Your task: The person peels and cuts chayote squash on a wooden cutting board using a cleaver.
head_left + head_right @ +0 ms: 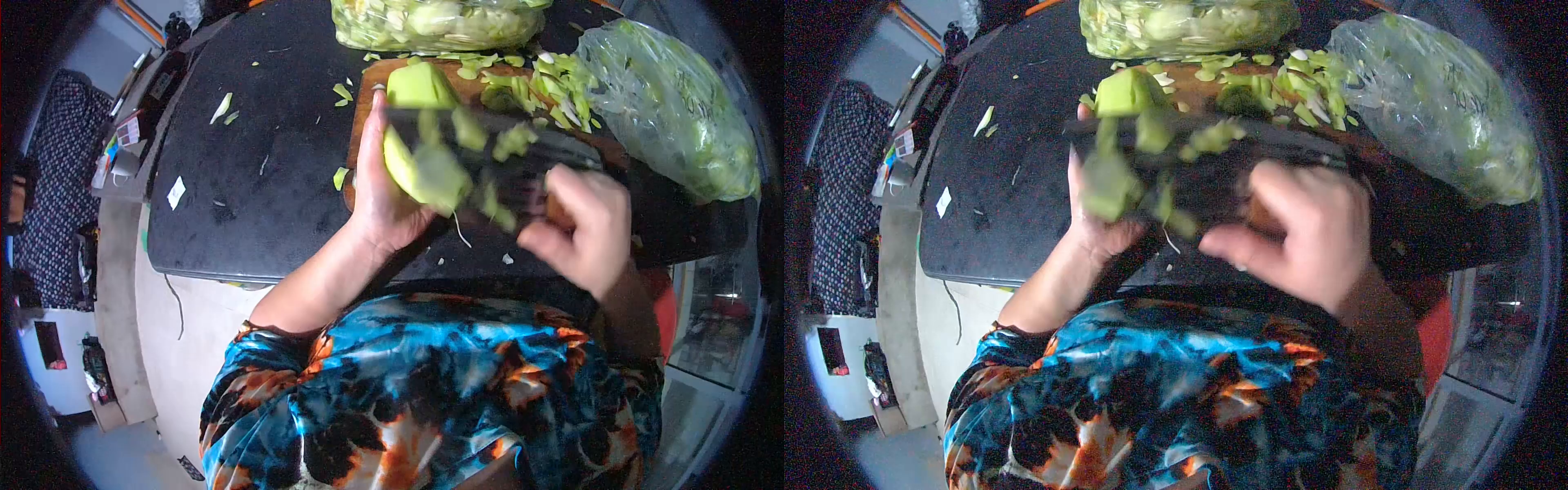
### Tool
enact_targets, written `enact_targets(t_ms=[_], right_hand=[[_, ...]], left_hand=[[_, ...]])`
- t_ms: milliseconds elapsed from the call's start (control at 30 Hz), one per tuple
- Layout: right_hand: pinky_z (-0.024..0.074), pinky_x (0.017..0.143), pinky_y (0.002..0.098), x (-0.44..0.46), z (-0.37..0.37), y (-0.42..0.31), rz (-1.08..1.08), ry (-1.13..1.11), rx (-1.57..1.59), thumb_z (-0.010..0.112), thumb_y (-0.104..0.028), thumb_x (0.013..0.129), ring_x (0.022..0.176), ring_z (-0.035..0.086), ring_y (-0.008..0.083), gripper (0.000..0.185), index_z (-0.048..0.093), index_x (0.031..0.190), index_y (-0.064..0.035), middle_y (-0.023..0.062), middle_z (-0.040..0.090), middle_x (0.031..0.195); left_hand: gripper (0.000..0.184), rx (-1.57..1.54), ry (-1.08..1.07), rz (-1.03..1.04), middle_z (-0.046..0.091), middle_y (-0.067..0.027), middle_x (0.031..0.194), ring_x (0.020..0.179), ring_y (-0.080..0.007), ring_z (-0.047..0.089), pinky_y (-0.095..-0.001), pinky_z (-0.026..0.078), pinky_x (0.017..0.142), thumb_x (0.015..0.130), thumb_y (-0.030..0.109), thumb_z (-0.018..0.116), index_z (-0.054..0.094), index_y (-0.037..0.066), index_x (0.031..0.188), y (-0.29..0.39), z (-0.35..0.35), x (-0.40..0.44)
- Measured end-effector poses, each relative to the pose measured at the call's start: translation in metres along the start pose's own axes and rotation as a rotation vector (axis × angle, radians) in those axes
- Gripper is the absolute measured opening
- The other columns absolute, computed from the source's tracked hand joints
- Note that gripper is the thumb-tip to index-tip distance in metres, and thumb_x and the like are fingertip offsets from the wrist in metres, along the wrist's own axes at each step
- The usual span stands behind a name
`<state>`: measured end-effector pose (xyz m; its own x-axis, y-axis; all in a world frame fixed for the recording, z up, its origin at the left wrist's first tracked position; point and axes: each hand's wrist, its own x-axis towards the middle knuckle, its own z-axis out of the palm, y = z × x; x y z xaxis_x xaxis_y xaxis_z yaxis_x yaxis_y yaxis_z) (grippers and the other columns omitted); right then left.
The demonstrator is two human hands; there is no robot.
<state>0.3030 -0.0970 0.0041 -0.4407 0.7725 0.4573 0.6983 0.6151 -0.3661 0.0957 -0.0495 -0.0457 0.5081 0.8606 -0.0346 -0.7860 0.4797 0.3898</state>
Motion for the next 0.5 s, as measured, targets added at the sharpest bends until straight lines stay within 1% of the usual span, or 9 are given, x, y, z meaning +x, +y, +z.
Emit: enact_targets(t_ms=[33, 100, 133, 267, 333, 367, 433, 467, 500], right_hand=[[0.042, 0.048, 0.0364, -0.001, -0.001, -0.008, -0.06, -0.046, -0.011, 0.068, -0.055, 0.067, 0.051, 0.054, 0.0282, 0.051, 0.046, 0.062, -0.0086, 0.0066, 0.05, 0.053], [0.0425, 0.049, 0.0371, -0.006, 0.003, -0.017, -0.107, -0.057, -0.008, 0.067, -0.057, 0.065, 0.05, 0.054, 0.027, 0.053, 0.044, 0.061, -0.0105, 0.0044, 0.049, 0.053], [0.0426, 0.049, 0.0371, -0.005, 0.004, -0.018, -0.109, -0.032, -0.031, 0.067, -0.057, 0.065, 0.05, 0.054, 0.0266, 0.052, 0.043, 0.06, -0.0108, 0.0043, 0.049, 0.053], [0.0431, 0.05, 0.0384, -0.003, 0.004, -0.018, -0.101, -0.03, -0.086, 0.066, -0.058, 0.067, 0.051, 0.055, 0.0269, 0.053, 0.043, 0.058, -0.0108, 0.0055, 0.05, 0.052], [0.0428, 0.05, 0.0383, 0.003, 0.006, -0.009, 0.01, -0.015, -0.107, 0.063, -0.056, 0.071, 0.052, 0.055, 0.027, 0.053, 0.045, 0.059, -0.008, 0.0072, 0.051, 0.053], [0.0427, 0.05, 0.0383, 0.008, 0.008, 0.0, 0.068, -0.008, -0.116, 0.062, -0.055, 0.074, 0.052, 0.055, 0.0271, 0.053, 0.046, 0.06, -0.0067, 0.008, 0.052, 0.053], [0.0411, 0.05, 0.0373, 0.032, 0.011, 0.044, 0.404, 0.088, 0.004, 0.06, -0.049, 0.08, 0.05, 0.053, 0.0257, 0.05, 0.051, 0.065, -0.0023, 0.0112, 0.053, 0.055], [0.0385, 0.05, 0.0347, 0.038, 0.013, 0.067, 0.462, 0.101, -0.055, 0.056, -0.043, 0.084, 0.05, 0.045, 0.0213, 0.045, 0.052, 0.068, -0.0007, 0.0113, 0.051, 0.056], [0.0359, 0.051, 0.0321, 0.044, 0.011, 0.08, 0.515, 0.119, -0.116, 0.053, -0.036, 0.089, 0.05, 0.037, 0.0168, 0.042, 0.052, 0.07, 0.0008, 0.0114, 0.049, 0.056]], left_hand=[[0.06, 0.028, 0.011, 0.013, 0.059, -0.01, 0.105, 0.091, -0.0249, 0.06, -0.0411, 0.047, 0.084, 0.082, 0.061, 0.044, 0.052, 0.011, 0.116, -0.001, 0.001, 0.0], [0.058, -0.036, -0.018, -0.062, 0.061, -0.0094, 0.101, 0.088, -0.024, 0.06, -0.0389, 0.048, 0.082, 0.082, 0.061, 0.046, 0.055, 0.012, 0.111, 0.002, -0.003, 0.003], [0.057, 0.026, 0.071, -0.003, 0.063, -0.0091, 0.097, 0.087, -0.024, 0.061, -0.0383, 0.048, 0.082, 0.082, 0.06, 0.045, 0.056, 0.012, 0.109, 0.0, 0.001, 0.004], [0.056, -0.001, 0.048, 0.016, 0.061, -0.0097, 0.104, 0.088, -0.0237, 0.061, -0.0384, 0.048, 0.082, 0.084, 0.056, 0.045, 0.053, 0.01, 0.116, -0.002, 0.004, 0.001], [0.056, 0.083, 0.072, 0.048, 0.059, -0.0105, 0.107, 0.089, -0.0239, 0.061, -0.0387, 0.048, 0.083, 0.086, 0.054, 0.045, 0.05, 0.009, 0.12, -0.004, 0.013, -0.006], [0.058, 0.026, 0.024, 0.026, 0.057, -0.012, 0.111, 0.092, -0.0244, 0.06, -0.0389, 0.049, 0.084, 0.087, 0.051, 0.044, 0.045, 0.007, 0.124, -0.009, 0.0, -0.009], [0.058, 0.336, 0.065, 0.101, 0.057, -0.0128, 0.111, 0.095, -0.025, 0.06, -0.0389, 0.049, 0.084, 0.088, 0.051, 0.042, 0.043, 0.006, 0.124, -0.019, 0.016, -0.011], [0.058, 0.309, 0.025, 0.075, 0.057, -0.0127, 0.111, 0.095, -0.0247, 0.06, -0.0382, 0.05, 0.083, 0.088, 0.051, 0.042, 0.044, 0.005, 0.124, -0.02, 0.022, -0.012], [0.059, 0.303, 0.051, 0.08, 0.057, -0.0131, 0.111, 0.096, -0.0253, 0.06, -0.0388, 0.051, 0.082, 0.088, 0.053, 0.041, 0.044, 0.006, 0.124, -0.019, 0.021, -0.01]])
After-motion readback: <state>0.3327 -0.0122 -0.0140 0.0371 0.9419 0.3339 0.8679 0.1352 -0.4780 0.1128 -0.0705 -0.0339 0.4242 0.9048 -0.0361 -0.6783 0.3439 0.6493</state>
